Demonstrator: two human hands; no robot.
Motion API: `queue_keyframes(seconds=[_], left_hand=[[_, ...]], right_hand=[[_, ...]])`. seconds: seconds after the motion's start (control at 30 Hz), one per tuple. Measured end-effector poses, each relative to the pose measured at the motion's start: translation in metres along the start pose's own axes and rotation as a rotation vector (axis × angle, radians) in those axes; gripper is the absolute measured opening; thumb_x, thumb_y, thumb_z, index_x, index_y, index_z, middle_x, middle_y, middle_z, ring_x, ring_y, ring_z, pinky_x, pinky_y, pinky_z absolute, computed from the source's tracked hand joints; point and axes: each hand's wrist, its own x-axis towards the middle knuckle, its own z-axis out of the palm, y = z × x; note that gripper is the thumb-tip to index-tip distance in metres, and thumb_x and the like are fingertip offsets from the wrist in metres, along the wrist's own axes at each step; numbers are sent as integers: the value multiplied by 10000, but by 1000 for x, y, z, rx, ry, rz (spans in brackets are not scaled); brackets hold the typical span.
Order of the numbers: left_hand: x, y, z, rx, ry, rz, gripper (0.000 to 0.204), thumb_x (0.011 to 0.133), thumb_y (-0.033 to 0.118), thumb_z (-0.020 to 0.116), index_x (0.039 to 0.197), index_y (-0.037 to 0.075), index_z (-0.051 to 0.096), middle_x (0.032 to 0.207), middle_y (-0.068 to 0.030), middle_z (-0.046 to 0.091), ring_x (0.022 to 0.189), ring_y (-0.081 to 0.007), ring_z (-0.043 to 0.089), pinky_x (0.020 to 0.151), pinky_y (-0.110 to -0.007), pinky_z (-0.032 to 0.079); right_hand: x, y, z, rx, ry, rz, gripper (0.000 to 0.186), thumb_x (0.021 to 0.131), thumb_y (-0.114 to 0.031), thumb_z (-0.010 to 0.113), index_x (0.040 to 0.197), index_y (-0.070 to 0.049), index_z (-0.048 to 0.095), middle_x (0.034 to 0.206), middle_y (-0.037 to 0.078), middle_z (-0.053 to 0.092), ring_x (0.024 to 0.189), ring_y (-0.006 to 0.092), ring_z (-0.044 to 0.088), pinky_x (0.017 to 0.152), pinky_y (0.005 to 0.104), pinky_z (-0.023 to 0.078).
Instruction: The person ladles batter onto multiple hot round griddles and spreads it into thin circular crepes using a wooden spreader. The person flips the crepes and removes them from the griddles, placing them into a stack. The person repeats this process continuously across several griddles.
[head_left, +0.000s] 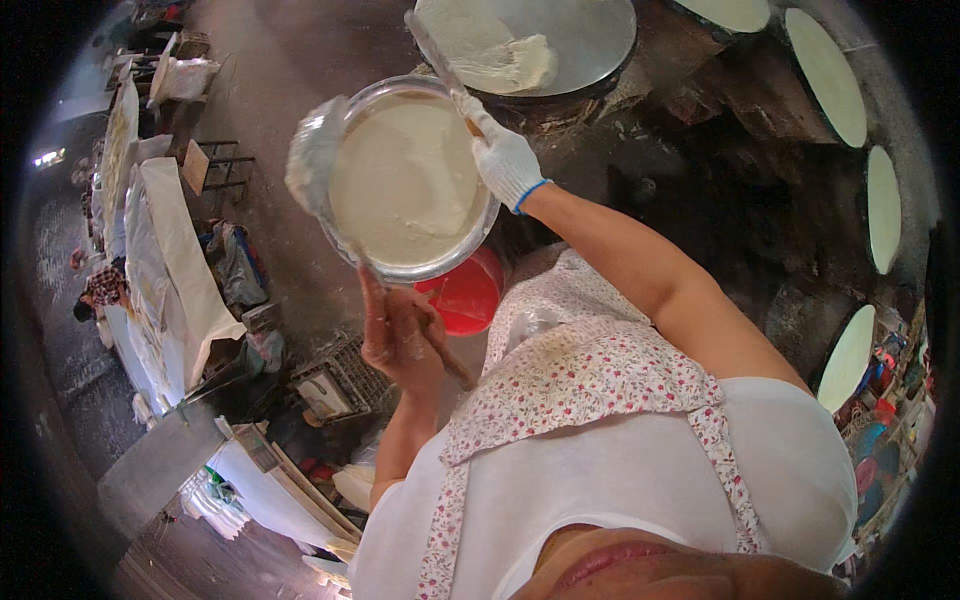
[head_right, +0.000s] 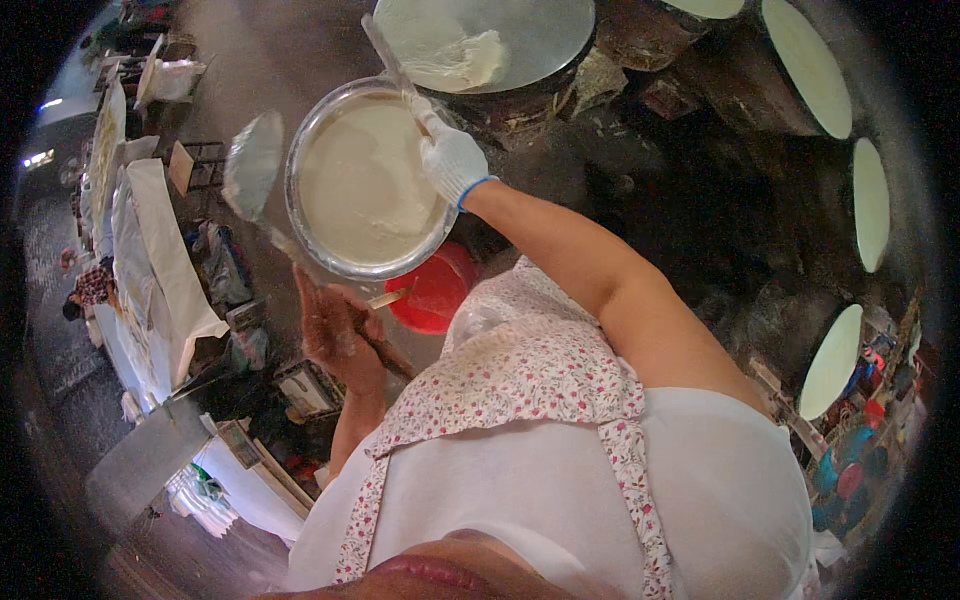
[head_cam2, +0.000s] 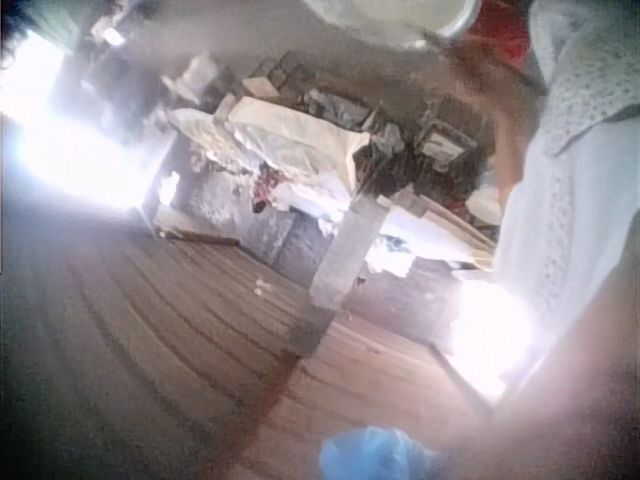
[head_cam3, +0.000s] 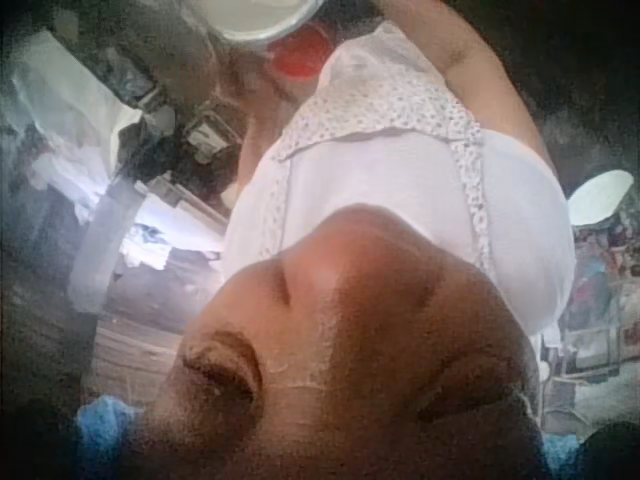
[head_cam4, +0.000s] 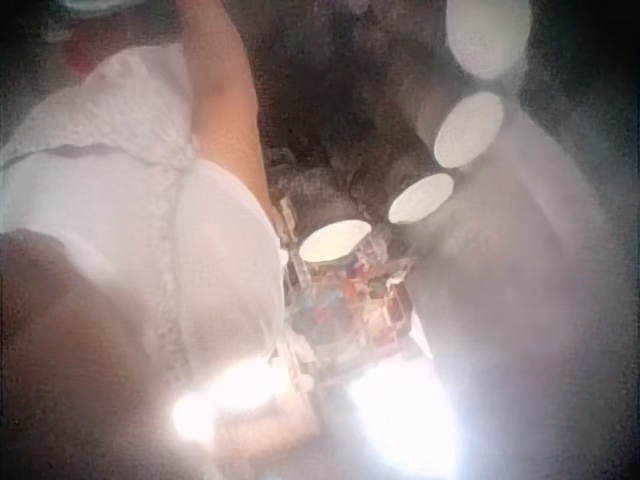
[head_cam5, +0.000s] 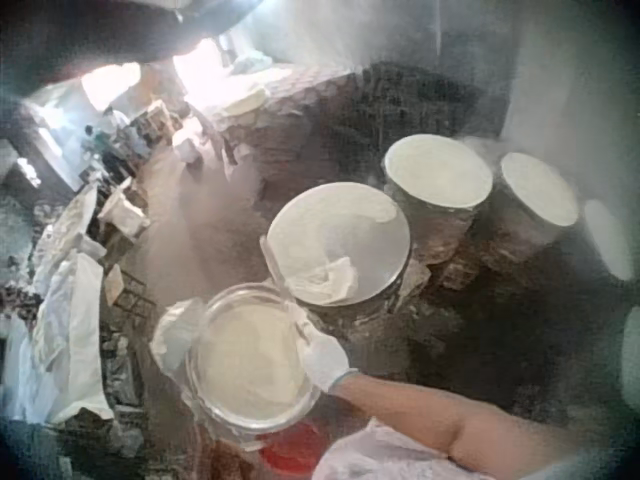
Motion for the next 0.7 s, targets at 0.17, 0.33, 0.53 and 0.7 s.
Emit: queue_keyframes(seconds=[0.17,0.33,0.53,0.7], left_hand=[[-11,-12,-6,24,-58,-17,510,1114,47,487,1620,97,445,791,-23,582,524,-62,468,450,-232,387],[-11,-11,14,86,-40,-75,548,1074,-61,460,1599,93,478,715,-6,544,529,-54,429,468,-213,363],[-19,-7,40,72,-55,-105,531,1078,-54,467,1590,86,492,716,-9,545,536,-54,443,465,-223,365],[-17,1,74,40,-64,-149,510,1095,-25,473,1594,79,479,713,-12,542,530,-57,443,470,-227,373]], right_hand=[[-11,64,-51,52,120,-175,522,1005,-139,550,1520,-226,561,991,163,720,835,337,697,745,407,558],[-27,36,-61,446,99,172,451,1035,-132,571,1474,-221,629,729,-25,568,483,92,474,453,294,430],[-40,85,-86,205,-56,-65,490,1022,-91,590,1509,-135,602,1354,87,730,947,90,666,800,241,546],[-33,71,-154,402,-103,314,432,1015,-145,632,1447,-137,646,1256,191,753,1166,261,733,983,315,529]])
